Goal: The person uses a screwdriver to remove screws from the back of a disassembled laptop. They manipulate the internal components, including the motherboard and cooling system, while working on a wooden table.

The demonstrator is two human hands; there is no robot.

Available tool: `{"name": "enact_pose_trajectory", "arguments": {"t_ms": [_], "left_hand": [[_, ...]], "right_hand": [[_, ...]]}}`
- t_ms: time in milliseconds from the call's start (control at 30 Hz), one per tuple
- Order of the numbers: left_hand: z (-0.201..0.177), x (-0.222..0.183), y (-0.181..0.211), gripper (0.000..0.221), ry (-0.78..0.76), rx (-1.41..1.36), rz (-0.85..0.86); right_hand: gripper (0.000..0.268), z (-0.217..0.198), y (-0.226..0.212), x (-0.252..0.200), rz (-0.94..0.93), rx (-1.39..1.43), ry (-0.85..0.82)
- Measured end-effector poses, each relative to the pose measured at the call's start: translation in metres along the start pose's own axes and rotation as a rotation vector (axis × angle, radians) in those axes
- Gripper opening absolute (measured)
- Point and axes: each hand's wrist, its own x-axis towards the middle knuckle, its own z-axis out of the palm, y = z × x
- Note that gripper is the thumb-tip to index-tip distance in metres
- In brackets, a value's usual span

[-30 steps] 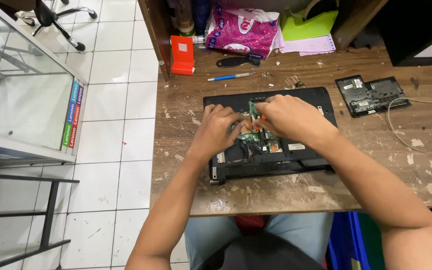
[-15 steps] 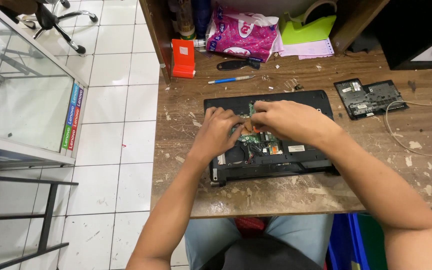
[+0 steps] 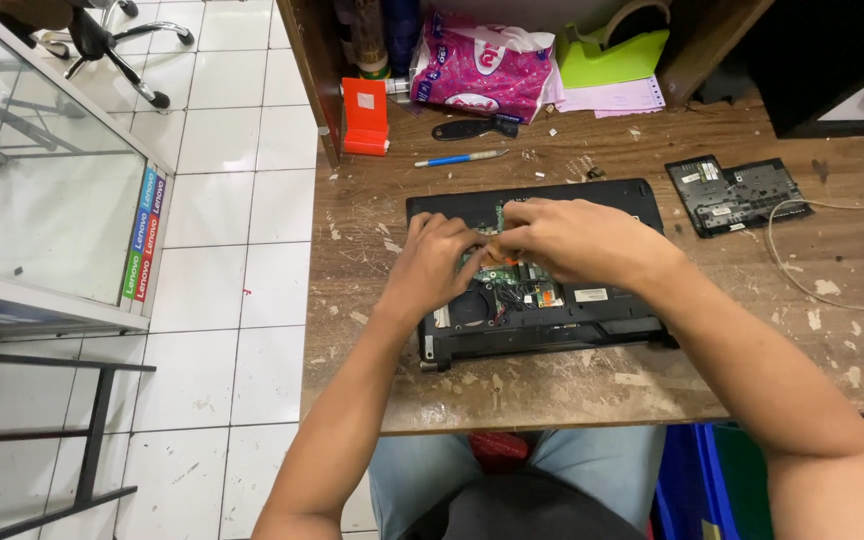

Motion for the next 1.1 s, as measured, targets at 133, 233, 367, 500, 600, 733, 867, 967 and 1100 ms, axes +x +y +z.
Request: {"name": "enact_pose_trajectory", "arguments": {"t_ms": [133, 233, 367, 500, 600, 733, 867, 967, 1100], "left_hand": [[0.000, 0.000, 0.000, 0.013, 0.009, 0.015, 0.003], [-0.003, 0.001, 0.002, 0.013, 0.006, 0.009, -0.009], [-0.008, 0.001, 0.007, 0.016, -0.004, -0.009, -0.008], [-0.007, 0.001, 0.006, 0.014, 0.003, 0.005, -0.003], [-0.003, 0.000, 0.002, 0.014, -0.002, 0.008, -0.001], [-0.005, 0.001, 0.004, 0.015, -0.009, 0.009, -0.003], [-0.004, 0.000, 0.004, 0.016, -0.016, 0.009, -0.001], [-0.005, 0.001, 0.005, 0.015, -0.015, 0.014, -0.007], [-0.006, 0.001, 0.009, 0.015, 0.002, -0.002, -0.010]], "right_hand": [[0.048, 0.018, 0.009, 0.007, 0.107, 0.074, 0.099], [0.039, 0.030, 0.016, 0.009, 0.205, 0.011, 0.060], [0.014, 0.018, 0.011, 0.004, -0.005, -0.016, 0.026], [0.047, -0.009, -0.004, 0.001, 0.168, 0.087, 0.036], [0.039, 0.035, 0.023, 0.009, 0.240, -0.015, 0.069], [0.018, 0.018, 0.013, 0.006, 0.087, 0.011, 0.044], [0.028, 0.002, 0.002, 0.004, 0.108, 0.000, 0.006], [0.044, 0.026, 0.018, 0.010, 0.217, 0.002, 0.046], [0.020, 0.026, 0.019, 0.007, 0.106, 0.045, 0.089]]}}
